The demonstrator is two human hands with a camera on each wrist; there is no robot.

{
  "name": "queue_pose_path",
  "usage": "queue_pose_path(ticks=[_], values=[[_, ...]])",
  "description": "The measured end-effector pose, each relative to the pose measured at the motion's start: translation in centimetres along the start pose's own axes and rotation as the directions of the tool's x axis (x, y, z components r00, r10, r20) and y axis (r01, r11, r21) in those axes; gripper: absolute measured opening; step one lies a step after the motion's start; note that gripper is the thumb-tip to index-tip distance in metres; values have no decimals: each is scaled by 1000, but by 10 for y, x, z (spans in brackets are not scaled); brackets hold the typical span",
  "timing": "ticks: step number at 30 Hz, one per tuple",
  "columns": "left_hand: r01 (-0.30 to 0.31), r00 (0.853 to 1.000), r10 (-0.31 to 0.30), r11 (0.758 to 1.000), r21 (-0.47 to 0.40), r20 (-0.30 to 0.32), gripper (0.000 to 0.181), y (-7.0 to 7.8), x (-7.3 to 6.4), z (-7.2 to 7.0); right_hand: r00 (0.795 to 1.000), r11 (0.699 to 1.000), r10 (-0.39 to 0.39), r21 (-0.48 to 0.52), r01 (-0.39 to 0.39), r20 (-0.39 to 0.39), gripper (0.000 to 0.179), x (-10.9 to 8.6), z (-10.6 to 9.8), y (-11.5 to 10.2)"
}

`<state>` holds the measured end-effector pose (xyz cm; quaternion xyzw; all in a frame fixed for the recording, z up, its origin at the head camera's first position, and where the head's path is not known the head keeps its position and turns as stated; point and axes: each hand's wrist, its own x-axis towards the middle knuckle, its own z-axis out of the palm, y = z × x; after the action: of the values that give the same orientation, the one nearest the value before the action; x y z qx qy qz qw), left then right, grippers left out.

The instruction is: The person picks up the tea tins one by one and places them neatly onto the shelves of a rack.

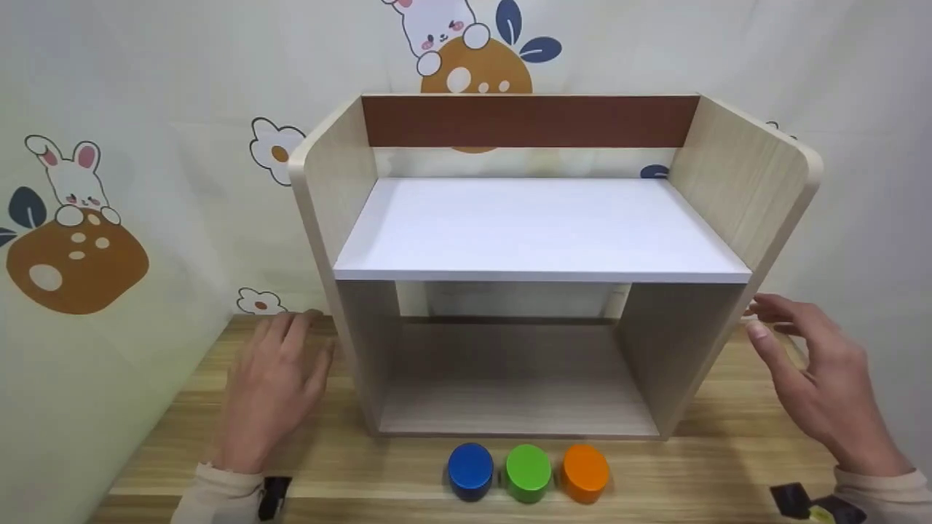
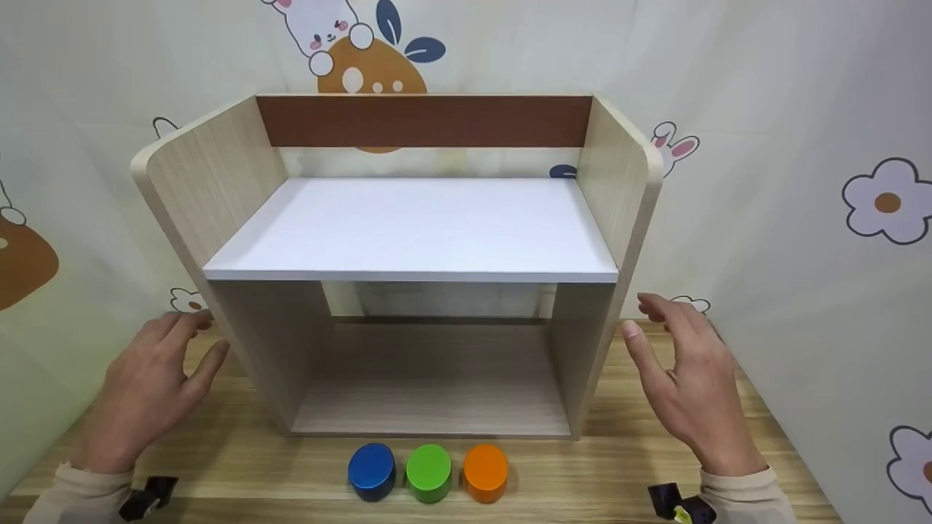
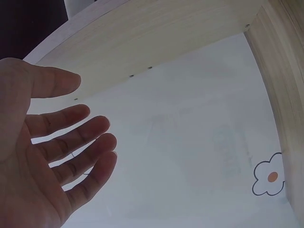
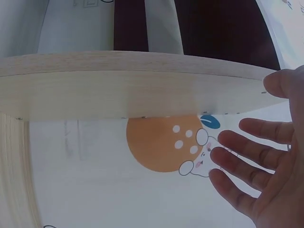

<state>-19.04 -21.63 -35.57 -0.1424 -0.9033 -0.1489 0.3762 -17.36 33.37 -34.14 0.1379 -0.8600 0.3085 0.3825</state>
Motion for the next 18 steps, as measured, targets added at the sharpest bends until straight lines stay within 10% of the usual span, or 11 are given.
queue_pose_path(ticks=[18], values=[[1, 1000, -1, 1000, 1, 8, 33, 7, 2, -6, 999, 1000, -1, 4, 1, 46, 38, -3, 13, -2]])
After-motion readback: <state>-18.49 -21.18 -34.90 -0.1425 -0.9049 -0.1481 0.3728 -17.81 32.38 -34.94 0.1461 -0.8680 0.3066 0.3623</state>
